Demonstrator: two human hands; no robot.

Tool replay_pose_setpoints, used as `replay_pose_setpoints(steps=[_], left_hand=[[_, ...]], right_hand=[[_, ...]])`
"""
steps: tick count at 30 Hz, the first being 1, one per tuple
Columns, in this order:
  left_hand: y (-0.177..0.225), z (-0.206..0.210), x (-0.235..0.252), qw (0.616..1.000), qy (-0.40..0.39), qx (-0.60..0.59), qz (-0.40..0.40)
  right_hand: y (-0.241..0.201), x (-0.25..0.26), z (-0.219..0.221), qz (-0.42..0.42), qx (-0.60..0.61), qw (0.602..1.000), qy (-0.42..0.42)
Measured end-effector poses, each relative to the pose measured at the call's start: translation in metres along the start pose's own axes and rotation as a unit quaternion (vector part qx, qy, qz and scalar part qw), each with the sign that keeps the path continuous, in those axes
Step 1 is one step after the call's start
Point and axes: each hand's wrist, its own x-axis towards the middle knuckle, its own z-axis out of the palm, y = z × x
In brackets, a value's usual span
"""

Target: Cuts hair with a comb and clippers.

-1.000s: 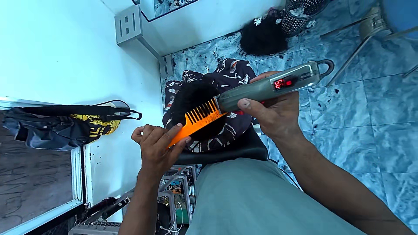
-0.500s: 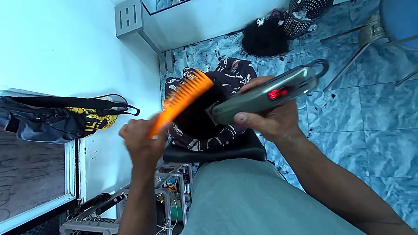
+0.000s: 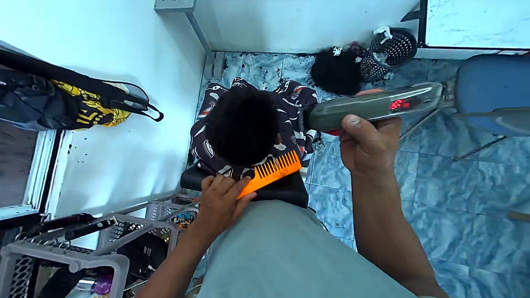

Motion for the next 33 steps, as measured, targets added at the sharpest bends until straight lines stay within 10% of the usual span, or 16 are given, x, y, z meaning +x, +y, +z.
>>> replay_pose_setpoints(steps=[9, 21, 27, 33], left_hand=[[-0.003, -0.012, 0.014, 0.98, 0.173, -0.035, -0.091], [-0.007, -0.012, 0.016, 0.981, 0.187, 0.009, -0.052], [-0.028, -0.05, 0.022, 0.938, 0.23, -0.084, -0.244], [-0.037, -0.042, 0.033, 0.999, 0.015, -0.036, 0.025]], right_hand=[[0.018, 0.015, 0.031, -0.026, -0.001, 0.996, -0.083], [0.013, 0.006, 0.061, -0.046, -0.082, 0.984, -0.149], [0.005, -0.004, 0.032, -0.024, -0.045, 0.995, -0.091], [0.008, 0.0, 0.004, 0.039, 0.028, 0.994, 0.102]])
